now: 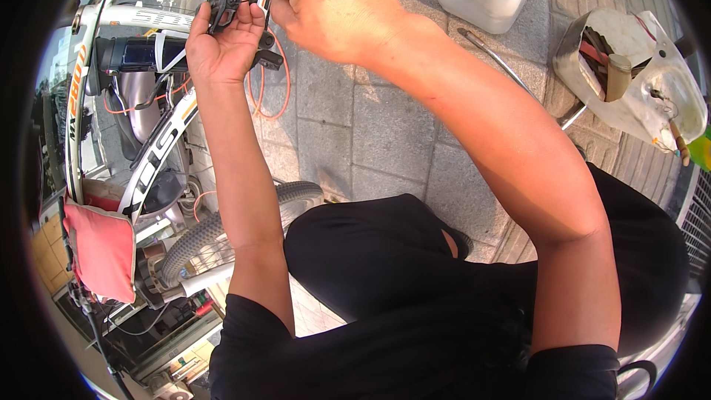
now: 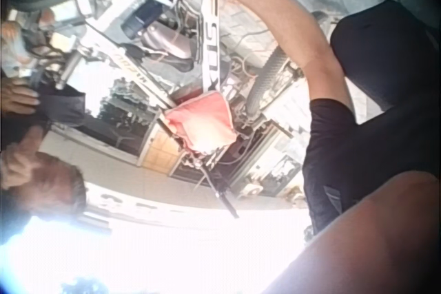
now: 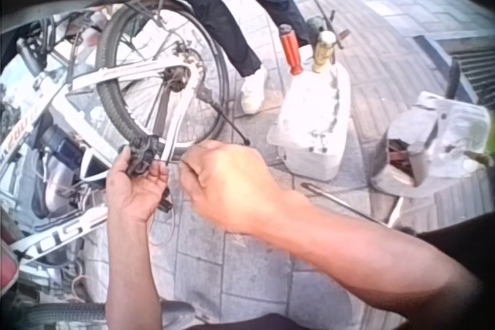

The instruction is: The person walks out of a shop onto a sidewalk and squats beside a bicycle. They use a T-handle wrench to loosen and remove a bolt from the pedal, then use a small screwdriver to adjust the pedal mechanism before reattaching the bolt and tightening it.

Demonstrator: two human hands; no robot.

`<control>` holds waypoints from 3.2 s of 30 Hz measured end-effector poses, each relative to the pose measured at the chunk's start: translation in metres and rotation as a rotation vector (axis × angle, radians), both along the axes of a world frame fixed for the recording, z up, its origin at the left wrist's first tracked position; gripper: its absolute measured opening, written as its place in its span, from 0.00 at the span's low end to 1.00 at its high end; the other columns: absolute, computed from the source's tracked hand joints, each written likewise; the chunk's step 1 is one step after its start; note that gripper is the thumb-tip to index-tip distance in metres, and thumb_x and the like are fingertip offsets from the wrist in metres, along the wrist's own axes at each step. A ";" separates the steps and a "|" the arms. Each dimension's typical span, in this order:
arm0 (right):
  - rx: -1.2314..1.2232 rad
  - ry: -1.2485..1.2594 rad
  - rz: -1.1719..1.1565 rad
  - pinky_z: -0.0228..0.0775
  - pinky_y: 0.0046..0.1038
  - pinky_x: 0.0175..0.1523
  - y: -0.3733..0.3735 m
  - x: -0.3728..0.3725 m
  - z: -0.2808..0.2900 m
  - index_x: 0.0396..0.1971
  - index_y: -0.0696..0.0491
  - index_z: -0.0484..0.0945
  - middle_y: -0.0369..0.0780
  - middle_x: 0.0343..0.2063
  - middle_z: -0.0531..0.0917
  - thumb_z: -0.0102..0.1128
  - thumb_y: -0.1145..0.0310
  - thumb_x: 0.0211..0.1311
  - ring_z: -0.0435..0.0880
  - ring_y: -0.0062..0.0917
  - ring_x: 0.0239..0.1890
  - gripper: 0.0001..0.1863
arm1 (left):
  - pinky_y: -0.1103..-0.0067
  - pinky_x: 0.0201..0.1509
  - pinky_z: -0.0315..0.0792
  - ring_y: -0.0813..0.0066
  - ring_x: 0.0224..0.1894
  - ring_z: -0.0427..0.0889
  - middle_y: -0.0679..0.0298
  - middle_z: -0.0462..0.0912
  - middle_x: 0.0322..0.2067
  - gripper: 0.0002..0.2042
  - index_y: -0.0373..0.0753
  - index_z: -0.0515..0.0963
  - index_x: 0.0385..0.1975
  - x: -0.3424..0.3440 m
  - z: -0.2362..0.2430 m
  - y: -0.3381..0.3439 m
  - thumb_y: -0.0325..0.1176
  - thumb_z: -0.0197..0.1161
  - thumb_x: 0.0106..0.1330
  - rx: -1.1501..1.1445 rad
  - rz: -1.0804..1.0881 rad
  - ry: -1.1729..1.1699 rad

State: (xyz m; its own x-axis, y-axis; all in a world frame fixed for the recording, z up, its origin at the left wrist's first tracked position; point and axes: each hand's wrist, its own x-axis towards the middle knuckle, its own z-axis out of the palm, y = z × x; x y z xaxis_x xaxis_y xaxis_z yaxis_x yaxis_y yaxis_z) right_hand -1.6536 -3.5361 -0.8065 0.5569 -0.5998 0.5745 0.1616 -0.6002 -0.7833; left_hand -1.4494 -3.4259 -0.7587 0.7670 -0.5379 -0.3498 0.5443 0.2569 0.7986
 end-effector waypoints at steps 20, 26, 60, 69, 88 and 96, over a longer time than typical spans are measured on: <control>1.018 0.253 0.443 0.72 0.36 0.27 0.004 -0.002 0.017 0.33 0.61 0.84 0.44 0.20 0.81 0.57 0.64 0.66 0.79 0.32 0.20 0.15 | 0.52 0.58 0.75 0.52 0.45 0.82 0.46 0.81 0.43 0.15 0.30 0.75 0.43 0.006 -0.002 0.005 0.40 0.59 0.75 -0.032 -0.023 0.005; 1.050 0.457 0.432 0.67 0.35 0.22 -0.015 -0.009 0.055 0.30 0.59 0.82 0.43 0.16 0.78 0.55 0.65 0.66 0.77 0.31 0.17 0.13 | 0.52 0.59 0.74 0.52 0.46 0.82 0.46 0.81 0.42 0.15 0.30 0.73 0.41 0.004 -0.002 0.003 0.39 0.59 0.75 -0.019 -0.005 -0.006; 1.230 0.336 0.752 0.54 0.28 0.13 -0.032 0.023 0.027 0.27 0.54 0.77 0.32 0.15 0.70 0.49 0.69 0.68 0.63 0.20 0.10 0.11 | 0.51 0.61 0.72 0.51 0.45 0.82 0.43 0.81 0.43 0.15 0.31 0.73 0.43 0.012 -0.008 0.007 0.40 0.58 0.75 -0.102 -0.069 0.021; 1.468 0.061 0.761 0.50 0.24 0.11 -0.013 0.006 0.015 0.31 0.59 0.80 0.33 0.15 0.71 0.54 0.69 0.70 0.62 0.17 0.08 0.11 | 0.52 0.61 0.72 0.51 0.48 0.81 0.44 0.81 0.43 0.15 0.31 0.73 0.42 0.013 -0.007 0.008 0.40 0.58 0.75 -0.112 -0.072 0.007; 1.379 0.313 0.662 0.53 0.28 0.14 -0.021 0.017 0.029 0.26 0.54 0.77 0.35 0.14 0.70 0.51 0.71 0.65 0.64 0.20 0.10 0.09 | 0.52 0.62 0.72 0.51 0.45 0.83 0.42 0.83 0.43 0.16 0.30 0.74 0.44 0.016 -0.009 0.011 0.40 0.59 0.75 -0.127 -0.094 0.033; 1.313 0.298 0.663 0.53 0.28 0.14 -0.023 0.019 0.029 0.26 0.54 0.78 0.35 0.14 0.70 0.52 0.70 0.66 0.64 0.21 0.10 0.10 | 0.53 0.61 0.72 0.52 0.45 0.82 0.43 0.82 0.42 0.17 0.29 0.75 0.44 0.012 -0.008 0.009 0.41 0.58 0.75 -0.129 -0.066 0.048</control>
